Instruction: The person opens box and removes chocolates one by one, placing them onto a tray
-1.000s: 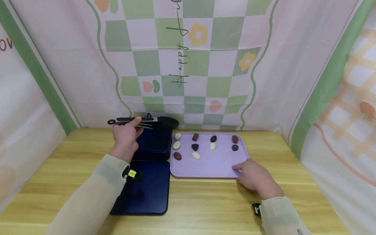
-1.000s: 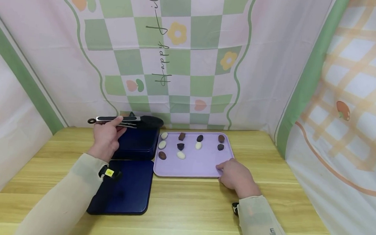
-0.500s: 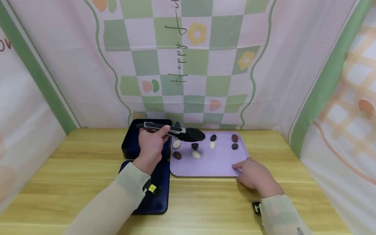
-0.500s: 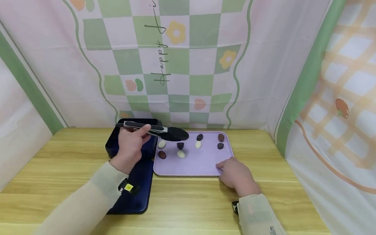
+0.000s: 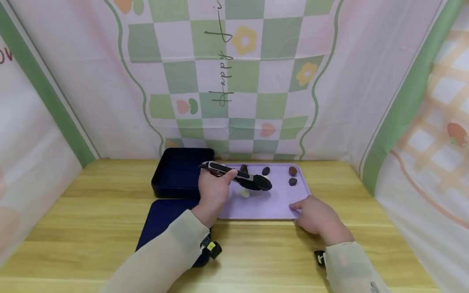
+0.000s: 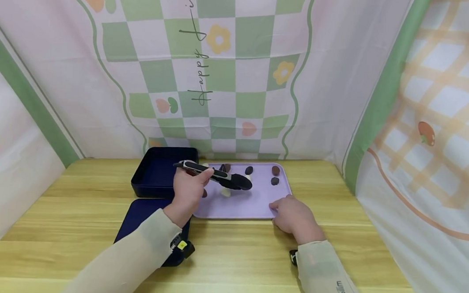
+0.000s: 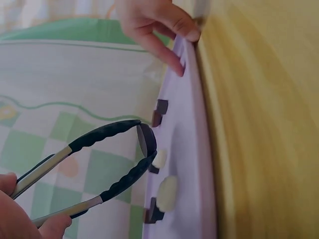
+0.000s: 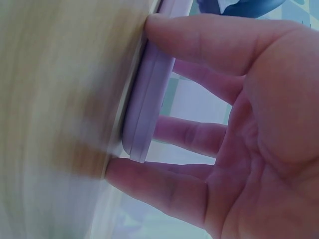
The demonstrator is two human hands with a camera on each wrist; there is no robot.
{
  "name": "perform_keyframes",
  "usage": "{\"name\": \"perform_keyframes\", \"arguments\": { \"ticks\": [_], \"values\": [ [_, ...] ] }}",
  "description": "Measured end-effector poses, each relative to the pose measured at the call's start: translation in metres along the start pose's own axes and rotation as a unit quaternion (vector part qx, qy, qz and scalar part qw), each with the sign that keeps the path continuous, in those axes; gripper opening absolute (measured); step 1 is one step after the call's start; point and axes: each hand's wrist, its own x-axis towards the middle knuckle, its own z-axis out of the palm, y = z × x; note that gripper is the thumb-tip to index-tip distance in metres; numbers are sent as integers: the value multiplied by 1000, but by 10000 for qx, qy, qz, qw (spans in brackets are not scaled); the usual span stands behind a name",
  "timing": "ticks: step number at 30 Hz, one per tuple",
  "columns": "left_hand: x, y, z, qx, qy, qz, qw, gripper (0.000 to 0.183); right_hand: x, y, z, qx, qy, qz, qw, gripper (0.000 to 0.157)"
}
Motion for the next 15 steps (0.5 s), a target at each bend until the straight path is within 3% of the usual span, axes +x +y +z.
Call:
{"name": "perform_keyframes", "arguments": {
  "ticks": [3, 15],
  "values": [
    [-3, -4, 6, 148, 22, 140, 9998, 43, 0, 0, -1, 13, -30, 9, 10000, 42],
    [-10, -13, 15, -75, 134, 446, 9989, 43, 2, 3, 1, -10, 9, -12, 10000, 42]
  ]
}}
